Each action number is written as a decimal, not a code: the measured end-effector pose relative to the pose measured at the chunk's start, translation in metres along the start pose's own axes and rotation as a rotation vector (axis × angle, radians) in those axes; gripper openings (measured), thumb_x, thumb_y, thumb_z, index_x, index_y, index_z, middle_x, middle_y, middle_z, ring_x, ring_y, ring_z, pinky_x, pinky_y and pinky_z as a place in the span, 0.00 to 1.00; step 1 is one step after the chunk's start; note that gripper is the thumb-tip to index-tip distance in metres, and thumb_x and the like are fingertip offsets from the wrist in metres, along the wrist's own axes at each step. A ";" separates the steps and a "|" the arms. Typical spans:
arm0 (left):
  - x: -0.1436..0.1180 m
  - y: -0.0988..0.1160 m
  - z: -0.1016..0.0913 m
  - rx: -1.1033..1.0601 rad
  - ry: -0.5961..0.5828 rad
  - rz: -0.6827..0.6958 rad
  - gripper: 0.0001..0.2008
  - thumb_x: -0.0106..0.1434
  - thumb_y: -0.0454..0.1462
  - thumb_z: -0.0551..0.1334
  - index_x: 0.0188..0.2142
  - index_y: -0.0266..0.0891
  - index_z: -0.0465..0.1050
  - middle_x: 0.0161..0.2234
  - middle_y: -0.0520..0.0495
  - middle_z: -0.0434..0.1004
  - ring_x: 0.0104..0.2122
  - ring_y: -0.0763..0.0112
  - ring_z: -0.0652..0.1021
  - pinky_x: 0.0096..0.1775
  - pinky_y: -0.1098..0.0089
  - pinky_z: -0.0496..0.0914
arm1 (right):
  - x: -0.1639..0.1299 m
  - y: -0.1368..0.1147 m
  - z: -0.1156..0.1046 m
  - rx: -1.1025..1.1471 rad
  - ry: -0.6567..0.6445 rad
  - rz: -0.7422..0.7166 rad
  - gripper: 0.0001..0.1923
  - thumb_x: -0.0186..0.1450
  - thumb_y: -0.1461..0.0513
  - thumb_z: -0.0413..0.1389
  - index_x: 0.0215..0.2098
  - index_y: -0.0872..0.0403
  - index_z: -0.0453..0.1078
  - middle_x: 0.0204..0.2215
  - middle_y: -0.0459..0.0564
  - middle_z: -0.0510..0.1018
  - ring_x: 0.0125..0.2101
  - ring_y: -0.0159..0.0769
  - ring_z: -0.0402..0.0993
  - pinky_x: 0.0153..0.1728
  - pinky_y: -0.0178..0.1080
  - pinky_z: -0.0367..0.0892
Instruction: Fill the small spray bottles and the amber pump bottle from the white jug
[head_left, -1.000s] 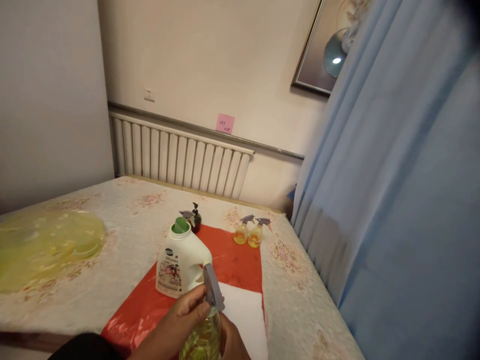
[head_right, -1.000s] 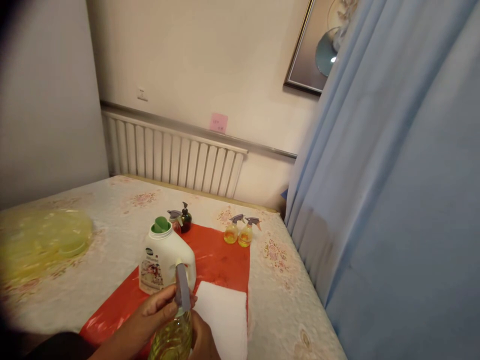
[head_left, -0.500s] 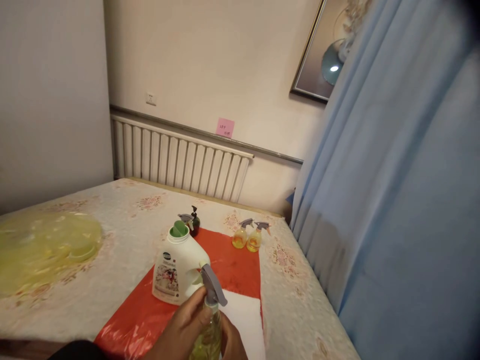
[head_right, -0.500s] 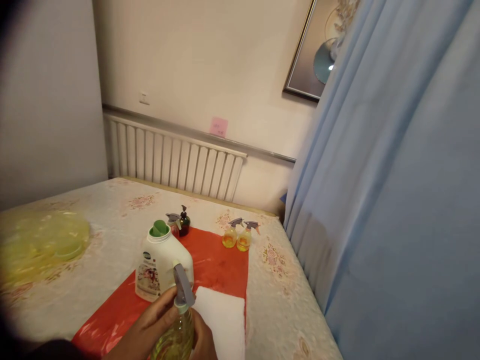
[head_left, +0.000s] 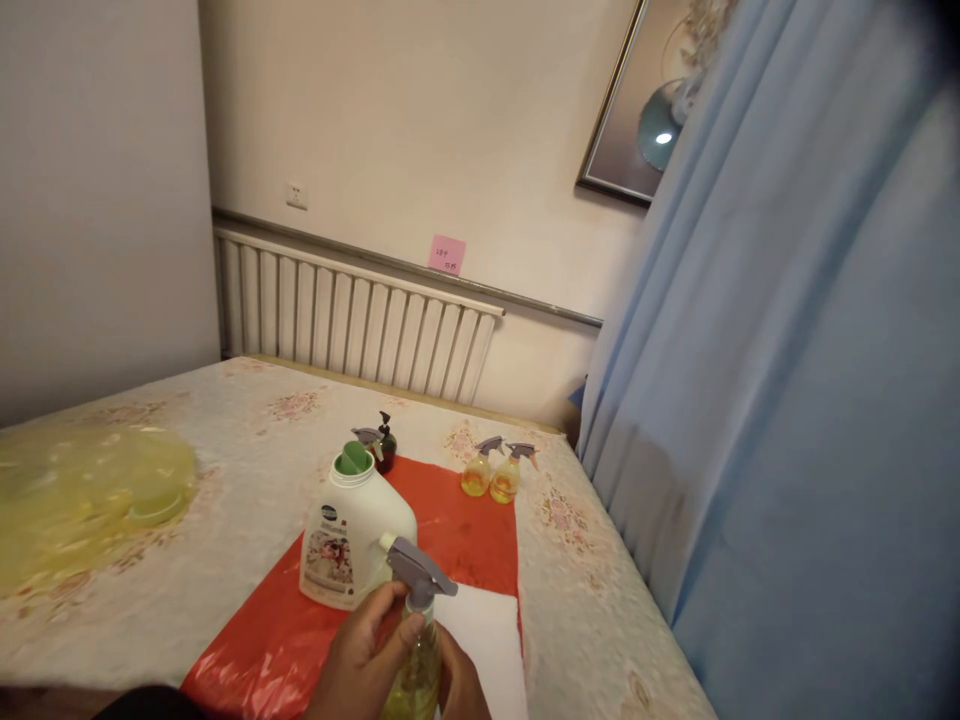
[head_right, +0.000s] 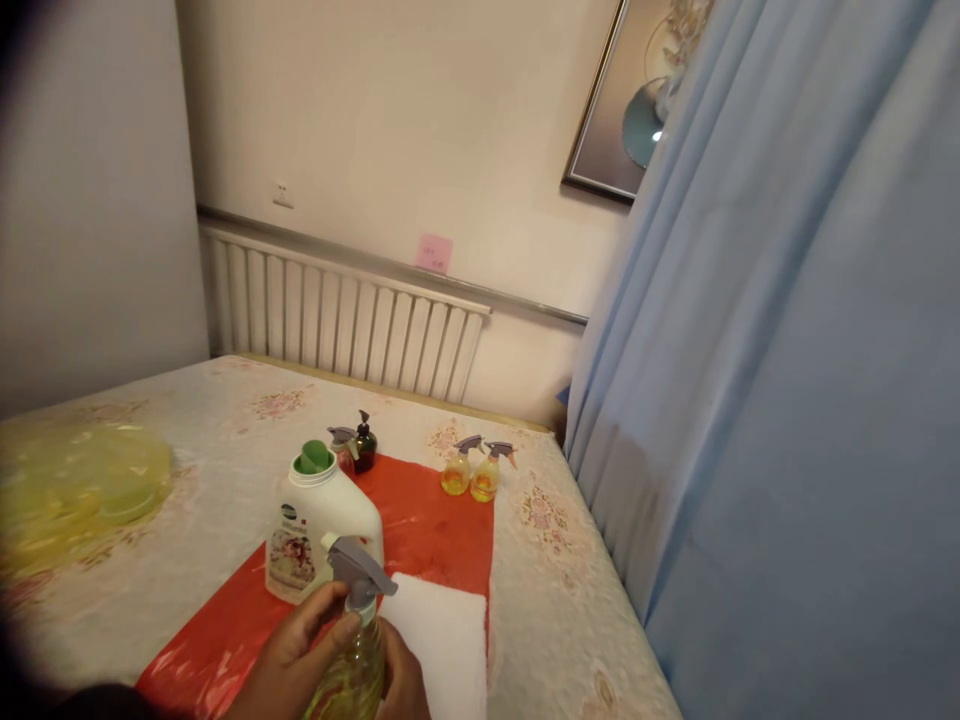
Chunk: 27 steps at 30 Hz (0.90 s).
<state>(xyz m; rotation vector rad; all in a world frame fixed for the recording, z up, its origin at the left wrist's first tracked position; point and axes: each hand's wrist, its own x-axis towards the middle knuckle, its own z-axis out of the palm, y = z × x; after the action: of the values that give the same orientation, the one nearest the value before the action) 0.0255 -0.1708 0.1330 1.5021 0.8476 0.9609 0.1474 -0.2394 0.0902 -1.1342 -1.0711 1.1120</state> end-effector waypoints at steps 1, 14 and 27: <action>-0.001 0.000 0.000 0.046 0.034 0.013 0.21 0.55 0.51 0.65 0.42 0.39 0.77 0.43 0.41 0.81 0.47 0.49 0.77 0.49 0.59 0.69 | 0.000 0.001 0.000 -0.012 0.003 0.009 0.45 0.32 0.58 0.74 0.50 0.53 0.71 0.40 0.52 0.81 0.44 0.56 0.76 0.45 0.50 0.71; -0.002 -0.002 0.002 -0.076 -0.153 -0.041 0.25 0.59 0.54 0.62 0.47 0.39 0.75 0.48 0.41 0.81 0.51 0.50 0.77 0.52 0.61 0.70 | -0.002 -0.006 0.001 0.120 -0.070 -0.090 0.43 0.36 0.59 0.70 0.52 0.55 0.70 0.42 0.53 0.81 0.44 0.55 0.76 0.46 0.48 0.70; -0.006 0.007 0.005 -0.134 -0.146 -0.041 0.23 0.60 0.54 0.62 0.45 0.40 0.77 0.45 0.44 0.83 0.45 0.54 0.80 0.46 0.64 0.73 | -0.004 -0.011 -0.001 0.010 -0.017 -0.061 0.41 0.37 0.60 0.71 0.51 0.54 0.70 0.43 0.52 0.82 0.44 0.53 0.77 0.45 0.48 0.72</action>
<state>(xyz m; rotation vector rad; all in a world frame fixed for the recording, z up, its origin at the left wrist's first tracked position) 0.0270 -0.1793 0.1390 1.4162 0.6930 0.8499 0.1488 -0.2446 0.1006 -1.0797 -1.1052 1.0795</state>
